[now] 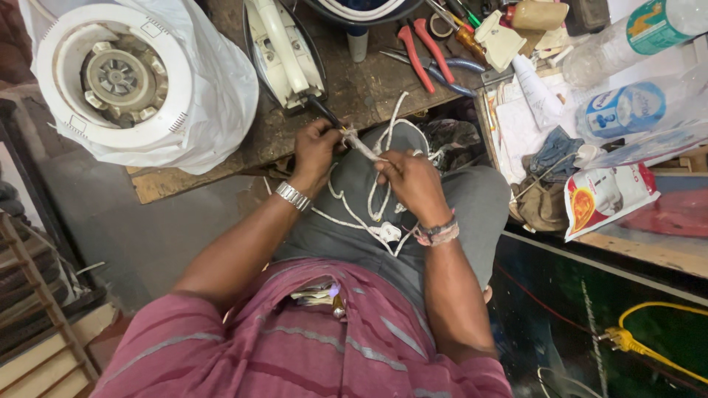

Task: The person repairs a small white appliance by stripping wires, connecting them to terminals, and tightening screws. They use pliers and screwdrivers to manipulate the internal components and secure the connections.

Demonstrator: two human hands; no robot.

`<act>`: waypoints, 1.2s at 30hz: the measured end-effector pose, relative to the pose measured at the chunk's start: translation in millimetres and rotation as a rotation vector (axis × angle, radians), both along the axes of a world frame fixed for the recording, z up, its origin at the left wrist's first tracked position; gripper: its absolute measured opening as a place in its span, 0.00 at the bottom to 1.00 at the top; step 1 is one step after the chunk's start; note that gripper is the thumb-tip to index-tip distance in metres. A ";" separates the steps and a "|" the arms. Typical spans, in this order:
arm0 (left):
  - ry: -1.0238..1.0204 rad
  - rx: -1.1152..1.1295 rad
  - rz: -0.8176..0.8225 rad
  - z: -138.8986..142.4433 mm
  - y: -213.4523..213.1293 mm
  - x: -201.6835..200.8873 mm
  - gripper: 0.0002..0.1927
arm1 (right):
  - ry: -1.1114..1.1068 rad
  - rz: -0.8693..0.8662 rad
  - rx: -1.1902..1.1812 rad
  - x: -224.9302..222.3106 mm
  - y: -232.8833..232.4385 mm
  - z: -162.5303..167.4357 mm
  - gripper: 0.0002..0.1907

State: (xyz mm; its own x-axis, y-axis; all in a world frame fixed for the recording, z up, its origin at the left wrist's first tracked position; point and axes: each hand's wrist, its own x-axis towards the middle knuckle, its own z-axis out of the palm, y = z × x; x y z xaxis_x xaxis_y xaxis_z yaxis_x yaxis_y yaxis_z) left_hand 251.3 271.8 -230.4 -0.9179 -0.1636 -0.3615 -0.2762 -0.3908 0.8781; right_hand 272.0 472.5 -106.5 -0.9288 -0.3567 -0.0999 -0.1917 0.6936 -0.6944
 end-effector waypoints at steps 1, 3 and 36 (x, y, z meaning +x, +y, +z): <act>-0.027 0.034 0.021 0.7 3.1 -1.3 0.07 | 0.048 0.024 0.010 2.5 0.6 2.4 0.08; -0.079 0.104 0.059 1.0 7.8 -4.1 0.07 | 0.069 0.035 0.067 7.3 -0.4 5.8 0.08; -0.171 0.370 -0.197 2.5 -19.9 -3.4 0.02 | 0.403 -0.009 0.397 -5.6 -31.8 -19.8 0.22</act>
State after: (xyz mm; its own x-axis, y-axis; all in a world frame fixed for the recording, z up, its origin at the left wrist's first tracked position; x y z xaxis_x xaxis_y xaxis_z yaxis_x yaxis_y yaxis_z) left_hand 247.9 251.8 -227.9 -0.8408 0.1772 -0.5115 -0.5055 -0.5951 0.6248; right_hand 266.4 440.7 -126.2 -0.9241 -0.3562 0.1383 -0.3807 0.8895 -0.2528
